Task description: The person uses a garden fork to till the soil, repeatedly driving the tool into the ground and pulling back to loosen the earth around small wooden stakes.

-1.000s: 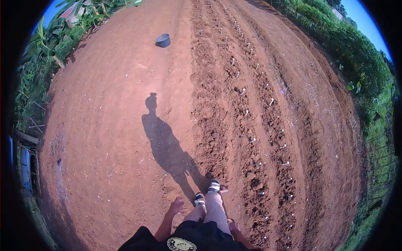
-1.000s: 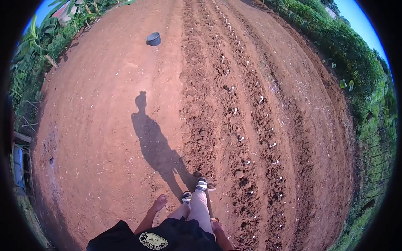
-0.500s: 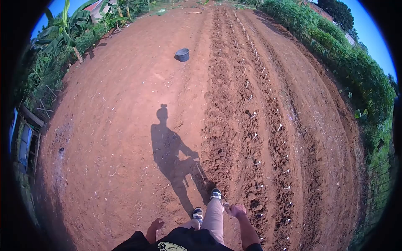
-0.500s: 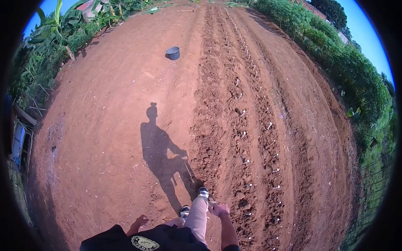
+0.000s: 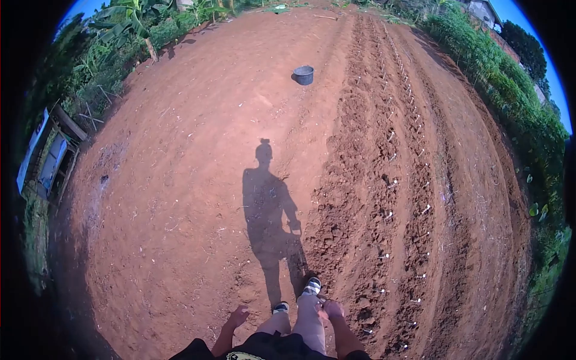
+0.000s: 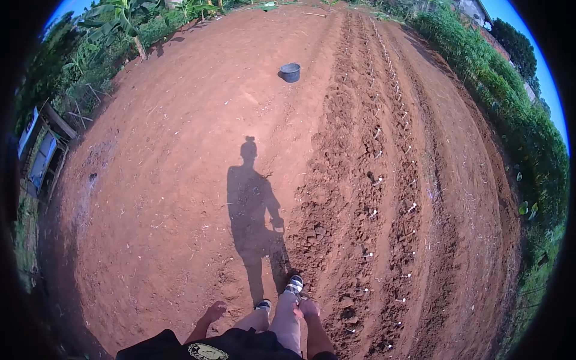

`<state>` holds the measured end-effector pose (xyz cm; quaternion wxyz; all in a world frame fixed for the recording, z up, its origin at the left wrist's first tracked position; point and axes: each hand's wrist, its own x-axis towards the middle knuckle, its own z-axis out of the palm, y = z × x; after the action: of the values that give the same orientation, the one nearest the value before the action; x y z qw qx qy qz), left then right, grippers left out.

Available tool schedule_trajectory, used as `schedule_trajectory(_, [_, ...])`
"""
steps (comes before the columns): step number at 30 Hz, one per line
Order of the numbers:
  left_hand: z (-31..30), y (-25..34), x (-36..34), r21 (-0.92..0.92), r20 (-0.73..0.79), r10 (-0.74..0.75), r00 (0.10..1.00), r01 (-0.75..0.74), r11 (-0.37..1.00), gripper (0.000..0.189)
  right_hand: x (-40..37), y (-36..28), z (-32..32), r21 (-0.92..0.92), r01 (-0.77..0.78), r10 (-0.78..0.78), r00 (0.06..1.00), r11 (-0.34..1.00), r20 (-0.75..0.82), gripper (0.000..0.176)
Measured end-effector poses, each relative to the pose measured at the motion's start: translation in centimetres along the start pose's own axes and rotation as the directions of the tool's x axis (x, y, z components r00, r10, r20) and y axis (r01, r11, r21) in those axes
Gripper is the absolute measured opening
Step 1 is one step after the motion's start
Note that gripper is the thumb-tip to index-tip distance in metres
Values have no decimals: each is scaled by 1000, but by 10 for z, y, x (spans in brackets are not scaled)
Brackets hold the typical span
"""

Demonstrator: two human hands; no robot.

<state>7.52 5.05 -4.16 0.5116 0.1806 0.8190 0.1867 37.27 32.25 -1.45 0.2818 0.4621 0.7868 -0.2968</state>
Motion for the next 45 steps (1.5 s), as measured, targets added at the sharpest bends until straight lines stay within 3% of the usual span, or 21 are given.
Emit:
schedule_trajectory(2, [-9,15,-18,-30,-5,-8,1000,8,1000,40,2,2,-1,12,11,-10,998,1000,-58,57])
schedule_trajectory(6, [-17,-30,-40,-100,-72,28,997,-35,994,39,4,5,-2,-80,25,-29,998,996,-51,57])
schedule_trajectory(8, [-21,-50,-53,-107,-105,-157,982,146,983,42,6,6,-10,-54,15,-20,995,998,-100,57])
schedule_trajectory(12, [-26,-90,-98,-190,-81,-199,977,181,965,43,29,18,-3,-26,8,-13,976,1000,-219,56])
schedule_trajectory(14, [-35,-101,-122,-34,-52,-233,971,231,972,43,22,16,-14,-6,-7,5,981,1000,-193,55])
schedule_trajectory(15, [-31,-144,-114,-115,-35,-228,973,223,968,42,17,13,-19,-22,9,-14,975,1000,-222,55])
schedule_trajectory(17, [-37,-159,-134,-84,-67,-241,968,235,968,41,8,10,-6,-30,23,-30,969,999,-246,55])
schedule_trajectory(21, [-44,-183,-157,-40,-65,-272,960,270,962,42,-14,9,48,-55,-29,-3,864,998,-503,48])
schedule_trajectory(23, [-46,-202,-151,66,-93,-229,969,236,970,43,-42,7,83,-81,10,-65,696,997,-715,41])
schedule_trajectory(25, [-43,-215,-151,257,-88,-189,978,205,944,46,-68,1,113,-50,1,-37,688,999,-725,35])
schedule_trajectory(26, [-45,-212,-148,236,-1,-307,952,298,925,46,-84,1,129,-22,2,-18,676,1000,-737,31])
schedule_trajectory(30, [-44,-204,-142,307,27,-51,998,40,951,42,-120,-3,171,122,126,3,682,984,-731,30])
schedule_trajectory(33, [-37,-145,-161,294,8,34,999,-35,955,36,-141,-5,206,168,156,13,694,973,-720,32])
schedule_trajectory(35, [-25,-135,-164,305,15,57,998,-59,951,34,-160,-5,236,216,55,66,853,975,-517,33])
schedule_trajectory(36, [-16,-129,-169,293,29,128,991,-131,947,33,-169,-5,259,246,44,88,860,968,-503,33])
schedule_trajectory(38, [4,-119,-175,291,51,198,979,-204,935,31,-178,-1,311,240,114,59,790,964,-611,34])
schedule_trajectory(40, [29,-116,-185,331,88,287,954,-299,895,30,-192,4,352,300,104,99,801,948,-590,37])
schedule_trajectory(42, [58,-117,-190,358,144,311,940,-342,869,29,-203,13,392,278,46,92,880,959,-466,36])
schedule_trajectory(43, [73,-121,-191,367,193,340,920,-389,845,29,-206,19,409,307,99,67,871,946,-487,35])
schedule_trajectory(44, [86,-123,-190,385,209,318,925,-377,843,29,-207,22,427,276,158,58,768,948,-637,33])
schedule_trajectory(45, [100,-126,-188,377,249,337,908,-411,830,29,-209,26,444,281,158,65,760,947,-647,32])
